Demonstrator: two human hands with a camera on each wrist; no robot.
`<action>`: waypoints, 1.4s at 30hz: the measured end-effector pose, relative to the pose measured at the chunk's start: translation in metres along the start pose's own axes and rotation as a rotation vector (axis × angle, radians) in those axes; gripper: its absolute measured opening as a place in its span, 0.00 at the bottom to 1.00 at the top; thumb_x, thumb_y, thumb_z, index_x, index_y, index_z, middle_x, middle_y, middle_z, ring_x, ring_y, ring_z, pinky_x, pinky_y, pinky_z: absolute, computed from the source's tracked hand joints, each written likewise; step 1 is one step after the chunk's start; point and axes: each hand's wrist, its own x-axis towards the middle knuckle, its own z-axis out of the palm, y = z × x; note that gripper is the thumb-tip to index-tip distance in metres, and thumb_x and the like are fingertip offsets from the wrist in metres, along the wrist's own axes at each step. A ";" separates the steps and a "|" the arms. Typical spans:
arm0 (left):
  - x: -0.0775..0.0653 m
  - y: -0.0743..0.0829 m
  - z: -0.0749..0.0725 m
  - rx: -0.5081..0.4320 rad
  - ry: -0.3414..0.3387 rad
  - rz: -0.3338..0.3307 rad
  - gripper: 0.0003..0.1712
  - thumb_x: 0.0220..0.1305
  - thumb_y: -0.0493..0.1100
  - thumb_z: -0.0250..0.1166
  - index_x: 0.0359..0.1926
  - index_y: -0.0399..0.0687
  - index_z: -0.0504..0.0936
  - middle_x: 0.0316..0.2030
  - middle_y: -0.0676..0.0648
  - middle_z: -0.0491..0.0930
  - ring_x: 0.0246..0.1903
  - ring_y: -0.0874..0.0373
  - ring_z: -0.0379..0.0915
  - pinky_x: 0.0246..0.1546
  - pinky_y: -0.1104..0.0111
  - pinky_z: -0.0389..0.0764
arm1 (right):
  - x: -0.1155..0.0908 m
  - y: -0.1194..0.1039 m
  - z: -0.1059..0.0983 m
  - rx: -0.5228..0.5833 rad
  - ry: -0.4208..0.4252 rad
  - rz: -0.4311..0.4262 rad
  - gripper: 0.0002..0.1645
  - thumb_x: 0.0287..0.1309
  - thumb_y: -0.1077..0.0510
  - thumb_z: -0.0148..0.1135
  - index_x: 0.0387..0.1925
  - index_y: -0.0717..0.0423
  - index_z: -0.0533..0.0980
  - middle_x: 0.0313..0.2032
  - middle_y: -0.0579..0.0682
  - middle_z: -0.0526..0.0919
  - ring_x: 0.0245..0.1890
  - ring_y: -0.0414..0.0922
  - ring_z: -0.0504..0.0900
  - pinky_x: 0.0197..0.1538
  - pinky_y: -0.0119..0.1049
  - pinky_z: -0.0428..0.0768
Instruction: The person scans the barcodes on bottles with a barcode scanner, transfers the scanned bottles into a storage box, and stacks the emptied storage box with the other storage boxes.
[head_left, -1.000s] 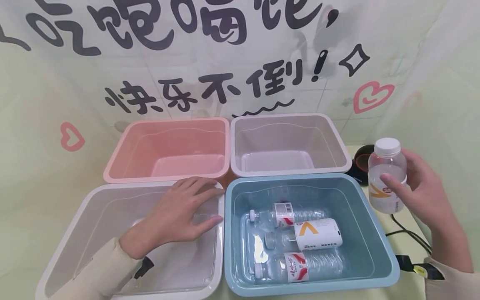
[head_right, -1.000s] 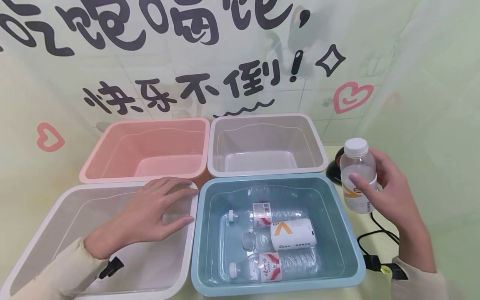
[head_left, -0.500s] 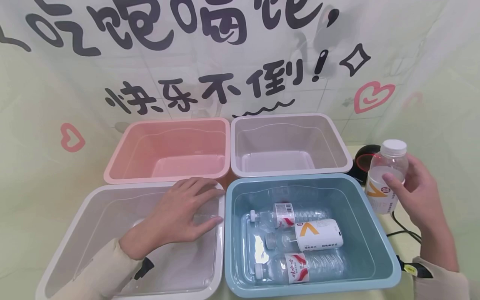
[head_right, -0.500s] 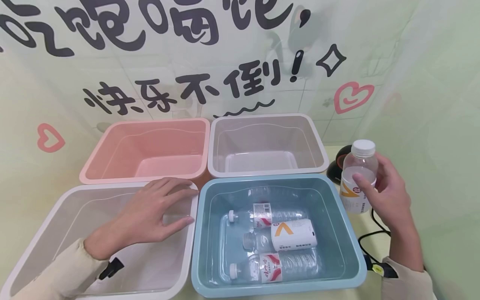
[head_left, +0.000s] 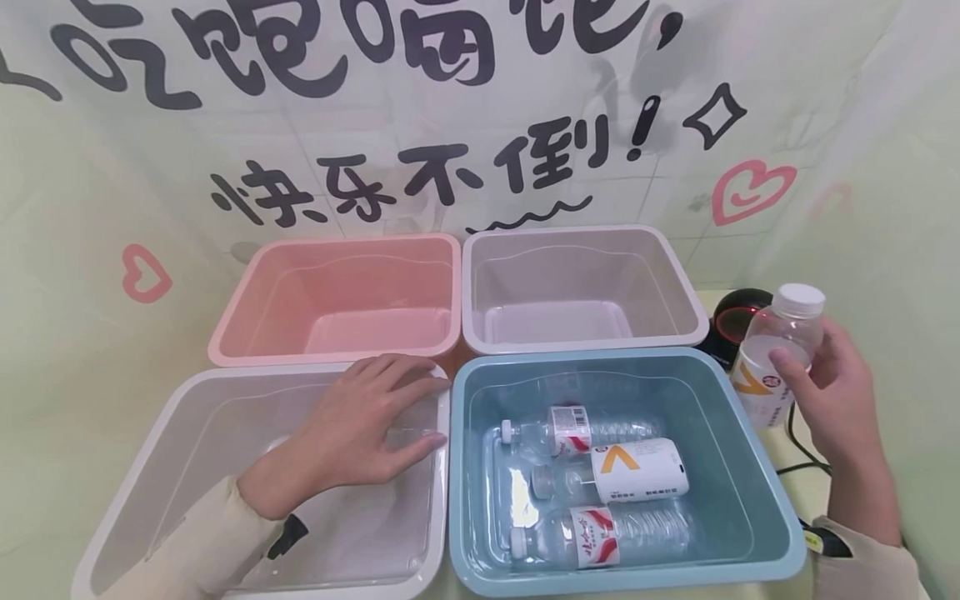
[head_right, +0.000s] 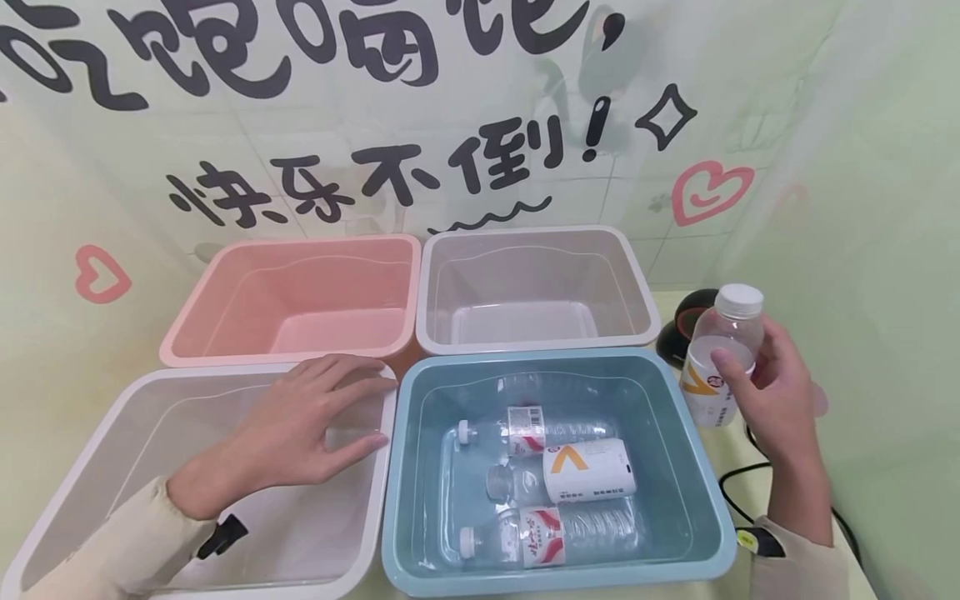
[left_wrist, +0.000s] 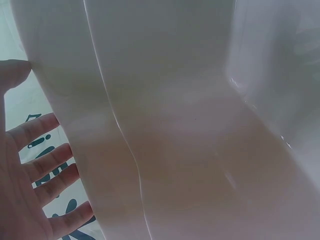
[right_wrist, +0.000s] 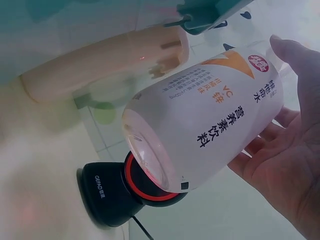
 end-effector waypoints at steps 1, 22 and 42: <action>0.000 0.000 0.000 -0.001 0.002 0.001 0.32 0.64 0.70 0.66 0.63 0.61 0.84 0.65 0.52 0.79 0.69 0.49 0.73 0.72 0.45 0.74 | -0.001 0.001 0.000 -0.012 0.013 0.017 0.34 0.65 0.75 0.58 0.72 0.63 0.71 0.60 0.46 0.86 0.56 0.39 0.82 0.53 0.18 0.80; 0.000 0.001 0.001 0.003 -0.004 0.001 0.33 0.65 0.71 0.65 0.63 0.61 0.84 0.65 0.53 0.79 0.69 0.50 0.72 0.73 0.47 0.74 | -0.011 0.011 0.007 -0.107 0.184 0.136 0.31 0.68 0.64 0.64 0.71 0.57 0.72 0.64 0.47 0.83 0.62 0.42 0.80 0.57 0.22 0.78; -0.002 0.000 0.000 0.005 0.001 0.008 0.33 0.66 0.71 0.64 0.63 0.61 0.84 0.65 0.53 0.79 0.69 0.50 0.73 0.72 0.46 0.74 | -0.001 0.015 0.012 -0.053 0.243 0.126 0.23 0.66 0.63 0.67 0.61 0.63 0.80 0.59 0.48 0.87 0.54 0.42 0.83 0.48 0.21 0.82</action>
